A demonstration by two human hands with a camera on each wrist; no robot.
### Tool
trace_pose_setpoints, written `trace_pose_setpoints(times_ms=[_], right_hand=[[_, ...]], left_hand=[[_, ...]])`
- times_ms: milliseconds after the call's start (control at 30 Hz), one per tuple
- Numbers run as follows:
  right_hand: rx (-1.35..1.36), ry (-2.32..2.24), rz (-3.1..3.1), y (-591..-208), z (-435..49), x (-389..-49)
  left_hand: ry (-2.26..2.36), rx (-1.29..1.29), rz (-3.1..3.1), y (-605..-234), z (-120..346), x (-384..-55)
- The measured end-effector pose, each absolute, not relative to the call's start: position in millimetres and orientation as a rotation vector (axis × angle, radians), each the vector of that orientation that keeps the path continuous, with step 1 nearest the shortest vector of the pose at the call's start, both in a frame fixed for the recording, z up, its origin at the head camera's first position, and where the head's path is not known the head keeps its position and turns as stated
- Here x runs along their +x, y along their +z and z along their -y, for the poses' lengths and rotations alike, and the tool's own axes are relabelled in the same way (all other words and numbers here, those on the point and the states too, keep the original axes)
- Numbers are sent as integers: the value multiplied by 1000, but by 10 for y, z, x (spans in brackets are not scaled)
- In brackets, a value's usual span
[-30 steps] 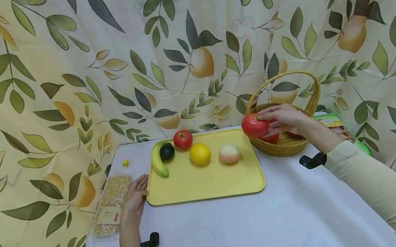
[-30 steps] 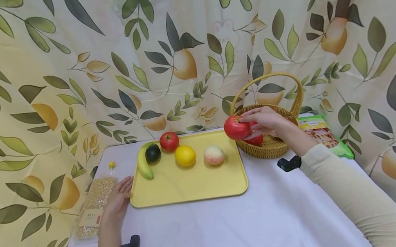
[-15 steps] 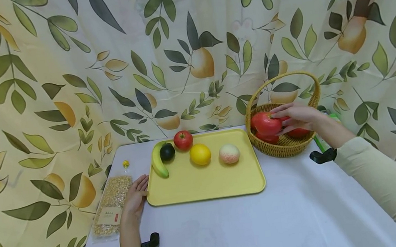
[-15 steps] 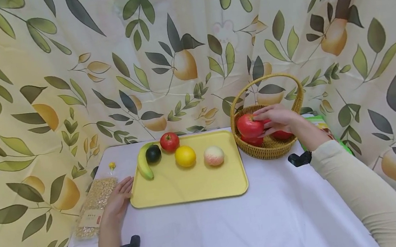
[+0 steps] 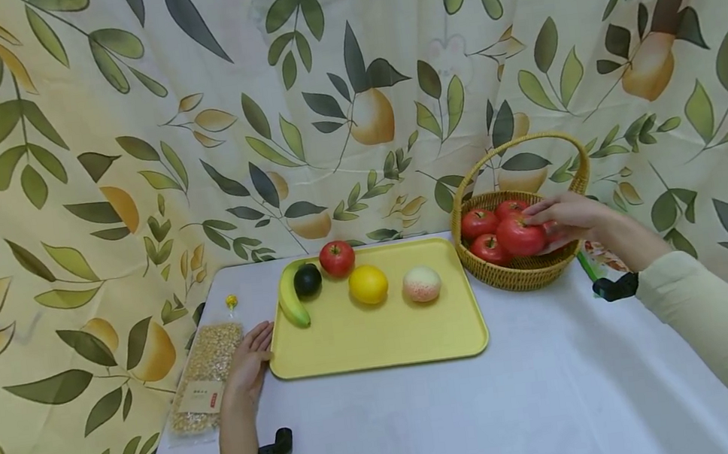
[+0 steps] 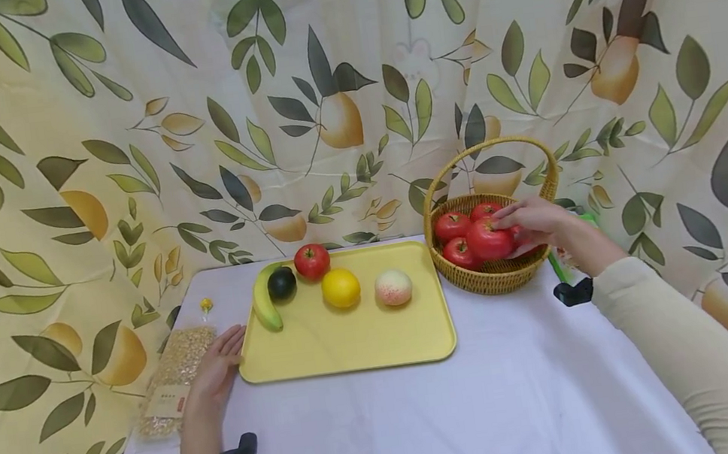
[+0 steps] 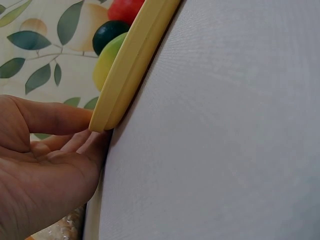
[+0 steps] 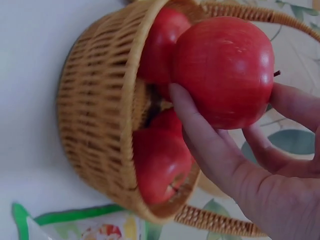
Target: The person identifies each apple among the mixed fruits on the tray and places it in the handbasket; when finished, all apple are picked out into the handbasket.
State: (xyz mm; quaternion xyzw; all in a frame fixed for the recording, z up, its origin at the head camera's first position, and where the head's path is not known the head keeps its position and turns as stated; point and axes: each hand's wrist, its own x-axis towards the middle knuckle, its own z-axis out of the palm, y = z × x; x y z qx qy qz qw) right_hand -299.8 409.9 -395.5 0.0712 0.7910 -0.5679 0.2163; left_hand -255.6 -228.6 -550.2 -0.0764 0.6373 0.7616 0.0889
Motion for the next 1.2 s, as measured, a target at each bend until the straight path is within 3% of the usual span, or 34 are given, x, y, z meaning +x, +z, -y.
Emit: trace_pose_setpoints(times_ms=[500,1200], right_hand=[[144,-1299,-2329,-4103,-4385,-3037],[-27,-1085,-2509,-4302,-4300,-3087]], left_hand=[[2282,-233,-1865,-5498,2284,-2558],[2276,-254,-1885,-5487,2284,-2562]])
